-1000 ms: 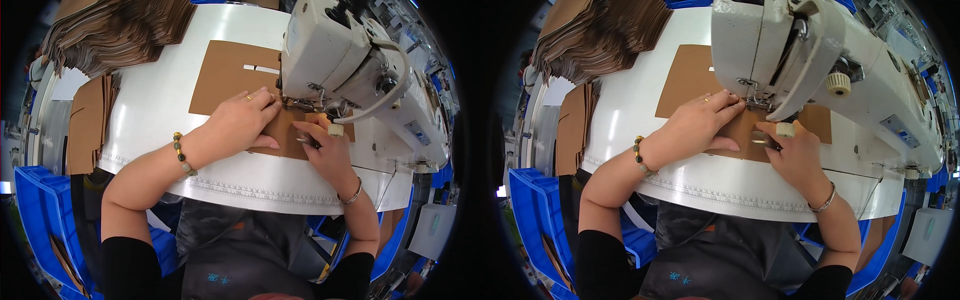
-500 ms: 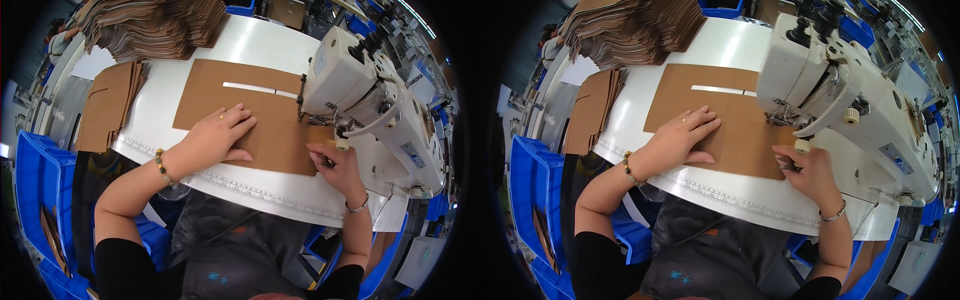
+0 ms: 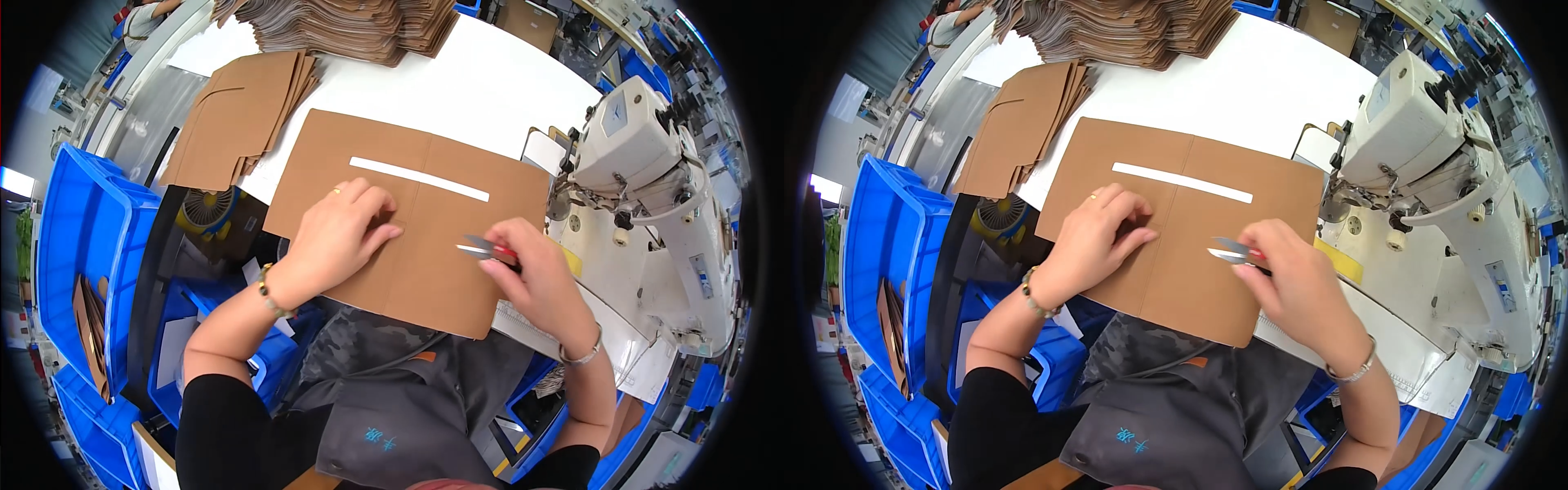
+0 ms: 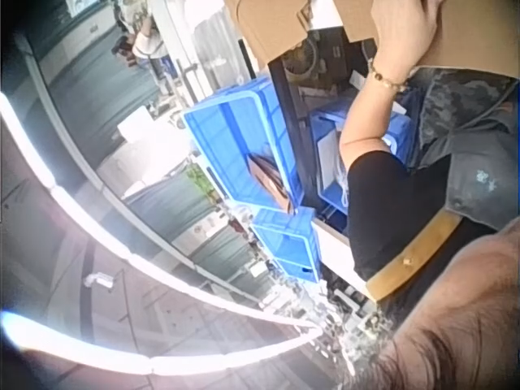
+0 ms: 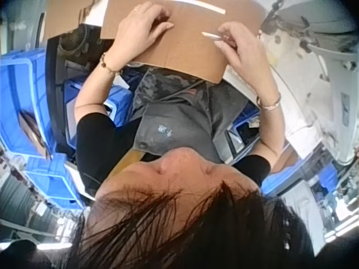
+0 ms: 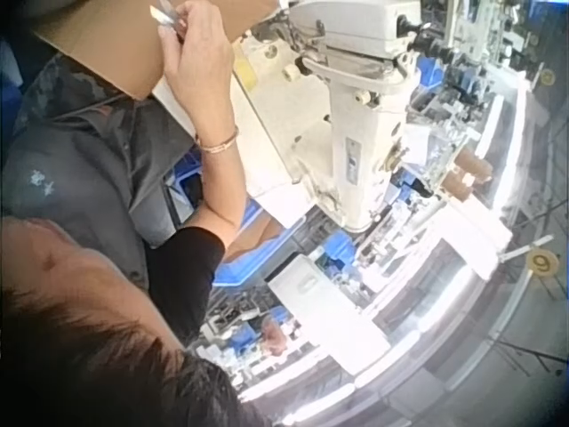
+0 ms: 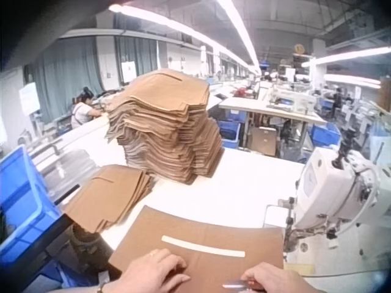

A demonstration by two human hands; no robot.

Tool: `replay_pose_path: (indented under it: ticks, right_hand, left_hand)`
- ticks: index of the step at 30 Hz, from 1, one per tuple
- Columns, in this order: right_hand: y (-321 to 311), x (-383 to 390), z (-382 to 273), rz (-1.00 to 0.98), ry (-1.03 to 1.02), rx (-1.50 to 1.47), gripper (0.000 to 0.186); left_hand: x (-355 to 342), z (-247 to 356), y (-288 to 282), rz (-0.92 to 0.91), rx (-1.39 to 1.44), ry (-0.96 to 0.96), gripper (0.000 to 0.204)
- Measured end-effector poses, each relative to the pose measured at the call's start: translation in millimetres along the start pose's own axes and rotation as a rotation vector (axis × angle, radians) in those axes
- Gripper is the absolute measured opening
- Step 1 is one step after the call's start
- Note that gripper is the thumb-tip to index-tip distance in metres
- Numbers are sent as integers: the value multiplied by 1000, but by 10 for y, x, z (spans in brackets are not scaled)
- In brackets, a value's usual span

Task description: Sewing small components onto larger flat material using an industrial sewing machine.

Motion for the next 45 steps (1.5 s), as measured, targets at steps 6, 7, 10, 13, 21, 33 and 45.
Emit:
replay_pose_path:
  ticks: [6,7,10,13,21,33,45]
  right_hand:
    - [454,-275,46,44,-95,-24,19]
    - [502,-293,53,66,-113,9,19]
    - [607,-318,69,96,-150,39,19]
    - [692,-322,106,132,-193,71,19]
    - [770,-346,79,200,-238,184,20]
    - [734,-318,99,223,-244,203,16]
    - [162,-101,7,338,-32,165,14]
  left_hand:
    - [-84,65,90,-31,-3,-73,13]
    - [-85,61,95,-29,1,-73,13]
    - [-69,49,115,-54,127,-98,12]
    - [-49,60,159,-23,392,-139,12]
    - [-20,24,228,74,609,-200,21]
    - [39,4,227,67,688,-292,23]
    - [1210,-1156,-80,-268,309,-670,13]
Point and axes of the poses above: each hand's wrist, its own x-axis away from the middle knuckle, its own y-axis out of the palm, z = x × y, the point moved 2 cm from there along -x, towards the middle knuckle, and after that the axes turned 12 degrees about -x, right-handed, at the moved point
